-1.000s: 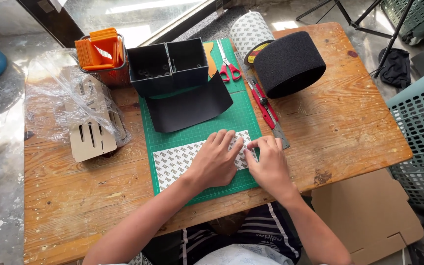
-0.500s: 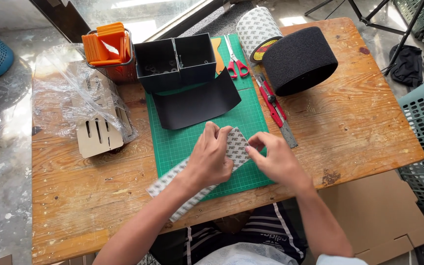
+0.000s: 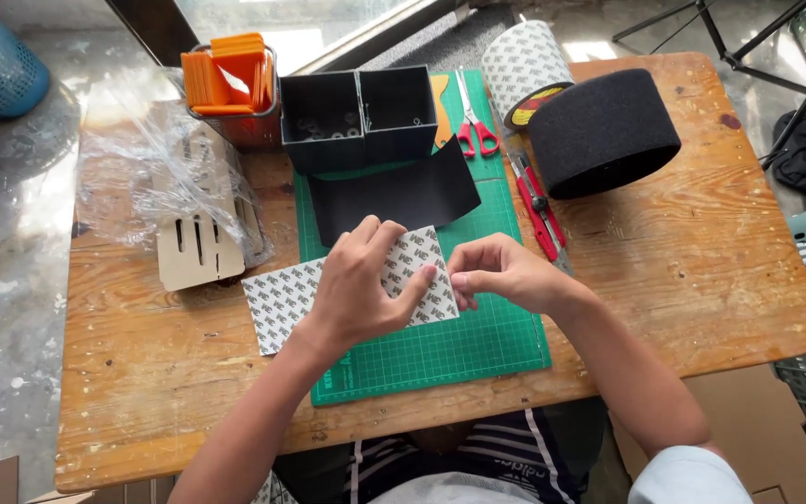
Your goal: The person unrolls a strip of patterned adhesive tape onto a green cutting mat and smooths it with an orange squeegee. They use a metal ruler and a red utility knife to cut the tape to size. The person then peels the backing off the tape and applies it to a black foam sheet, smoothing it down with the squeegee.
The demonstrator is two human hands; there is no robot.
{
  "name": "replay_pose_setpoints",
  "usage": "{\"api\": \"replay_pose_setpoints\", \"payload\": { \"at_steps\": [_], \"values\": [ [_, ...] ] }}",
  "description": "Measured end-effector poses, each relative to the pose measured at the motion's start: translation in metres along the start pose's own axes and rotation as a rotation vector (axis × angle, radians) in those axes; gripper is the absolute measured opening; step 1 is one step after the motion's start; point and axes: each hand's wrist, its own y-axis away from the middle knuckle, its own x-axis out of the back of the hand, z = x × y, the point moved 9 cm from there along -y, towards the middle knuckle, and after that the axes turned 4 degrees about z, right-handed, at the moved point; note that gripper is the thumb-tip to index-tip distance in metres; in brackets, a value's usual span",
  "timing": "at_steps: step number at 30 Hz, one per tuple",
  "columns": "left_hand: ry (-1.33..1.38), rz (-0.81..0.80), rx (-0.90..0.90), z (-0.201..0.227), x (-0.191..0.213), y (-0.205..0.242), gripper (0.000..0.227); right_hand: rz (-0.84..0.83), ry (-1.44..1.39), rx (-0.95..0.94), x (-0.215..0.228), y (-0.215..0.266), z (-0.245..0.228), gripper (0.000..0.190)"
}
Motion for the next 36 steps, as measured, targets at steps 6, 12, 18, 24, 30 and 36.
{"api": "replay_pose_setpoints", "payload": {
  "at_steps": [6, 12, 18, 24, 30, 36],
  "values": [
    [0.044, -0.014, 0.039, -0.005, 0.003, -0.007, 0.037, 0.022, -0.018, -0.02, 0.004, 0.002, 0.007, 0.012],
    [0.052, -0.02, 0.046, -0.001, 0.002, -0.005, 0.037, -0.021, 0.03, -0.047, 0.0, 0.003, 0.02, 0.012],
    [0.109, 0.104, -0.061, 0.009, 0.007, 0.0, 0.051, 0.002, -0.107, 0.001, 0.009, 0.005, 0.033, 0.014],
    [0.321, 0.121, -0.198, 0.048, 0.021, 0.007, 0.034, 0.004, -0.209, 0.047, 0.009, 0.007, 0.034, 0.013],
    [0.479, -0.14, -0.153, 0.06, 0.005, 0.008, 0.028, -0.008, -0.219, 0.044, -0.003, 0.011, 0.031, 0.012],
    [0.611, -0.297, 0.044, 0.05, -0.007, 0.008, 0.035, -0.033, -0.178, 0.051, -0.022, 0.013, 0.005, 0.01]
  ]
}}
